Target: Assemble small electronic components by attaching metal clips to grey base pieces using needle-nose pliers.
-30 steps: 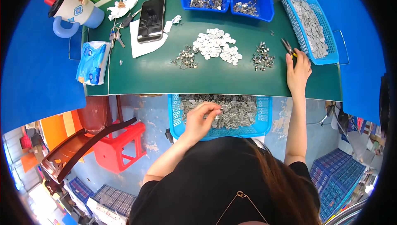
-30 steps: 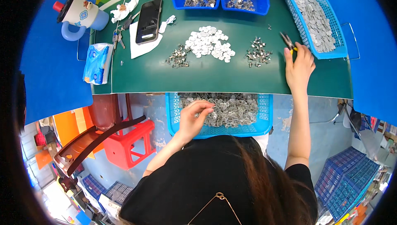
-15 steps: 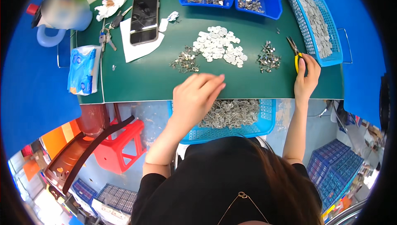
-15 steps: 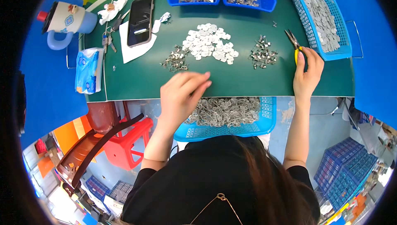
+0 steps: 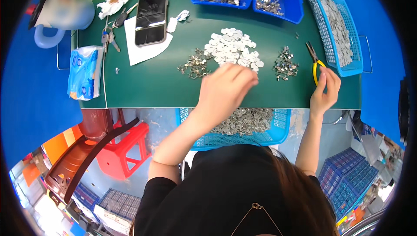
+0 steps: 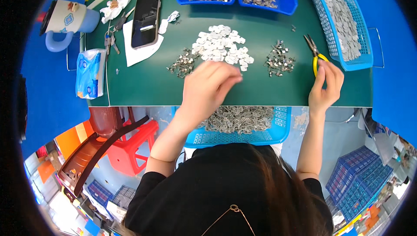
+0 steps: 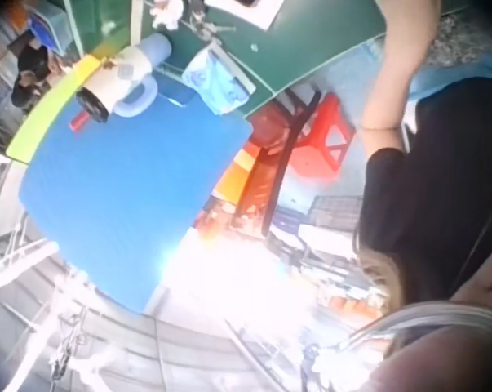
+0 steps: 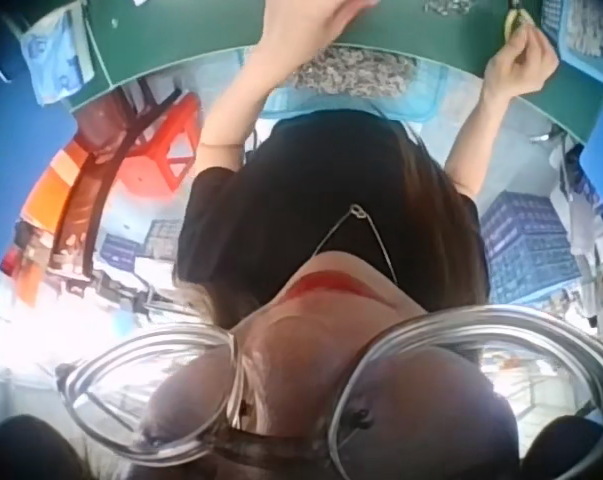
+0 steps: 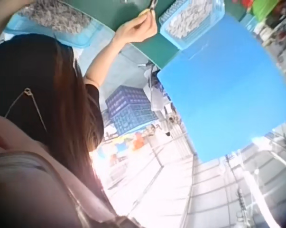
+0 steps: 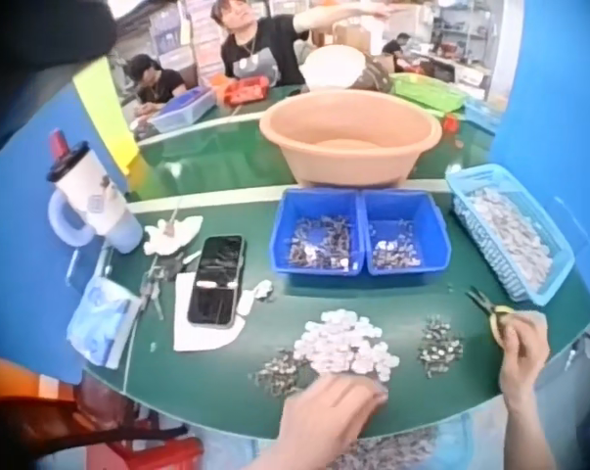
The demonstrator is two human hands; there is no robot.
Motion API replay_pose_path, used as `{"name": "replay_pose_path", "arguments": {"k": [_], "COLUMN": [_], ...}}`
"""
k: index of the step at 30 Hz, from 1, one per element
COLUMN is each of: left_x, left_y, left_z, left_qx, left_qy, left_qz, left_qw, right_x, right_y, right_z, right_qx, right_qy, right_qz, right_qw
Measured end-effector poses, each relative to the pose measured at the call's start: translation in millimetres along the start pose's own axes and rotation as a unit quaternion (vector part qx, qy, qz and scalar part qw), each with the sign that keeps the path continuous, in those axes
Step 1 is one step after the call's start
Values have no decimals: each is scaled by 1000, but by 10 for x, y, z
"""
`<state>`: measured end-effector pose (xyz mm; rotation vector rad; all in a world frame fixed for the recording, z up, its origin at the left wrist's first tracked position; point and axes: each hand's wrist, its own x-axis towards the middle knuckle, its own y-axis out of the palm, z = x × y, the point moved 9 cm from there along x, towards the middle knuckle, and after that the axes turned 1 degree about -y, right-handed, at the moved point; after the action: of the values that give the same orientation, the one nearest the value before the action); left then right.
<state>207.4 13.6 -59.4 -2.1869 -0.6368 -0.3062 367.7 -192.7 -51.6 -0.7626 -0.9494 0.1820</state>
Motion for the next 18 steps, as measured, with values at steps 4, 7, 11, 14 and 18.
{"name": "replay_pose_path", "arguments": {"k": [4, 7, 11, 14, 18], "left_x": [-301, -641, -1120, -1298, -1306], "left_y": [-228, -391, -446, -517, -600], "left_z": [-15, 123, 490, 643, 692], "left_qx": [-181, -213, -393, -398, -345], "left_qy": [-82, -110, -279, -334, -308], "left_qz": [-9, -40, -96, -134, -156], "left_qw": [980, 970, 871, 844, 873], "right_x": [-42, -14, -75, -100, -105], "right_y": [231, 568, 987, 1190, 1315], "right_z": [609, 1397, 1846, 1971, 1978], "right_qx": [176, 259, 300, 278, 236], "right_qy": [6, -72, -83, -83, -80], "right_qz": [55, 164, 226, 243, 249], "right_qw": [983, 949, 923, 926, 936]}}
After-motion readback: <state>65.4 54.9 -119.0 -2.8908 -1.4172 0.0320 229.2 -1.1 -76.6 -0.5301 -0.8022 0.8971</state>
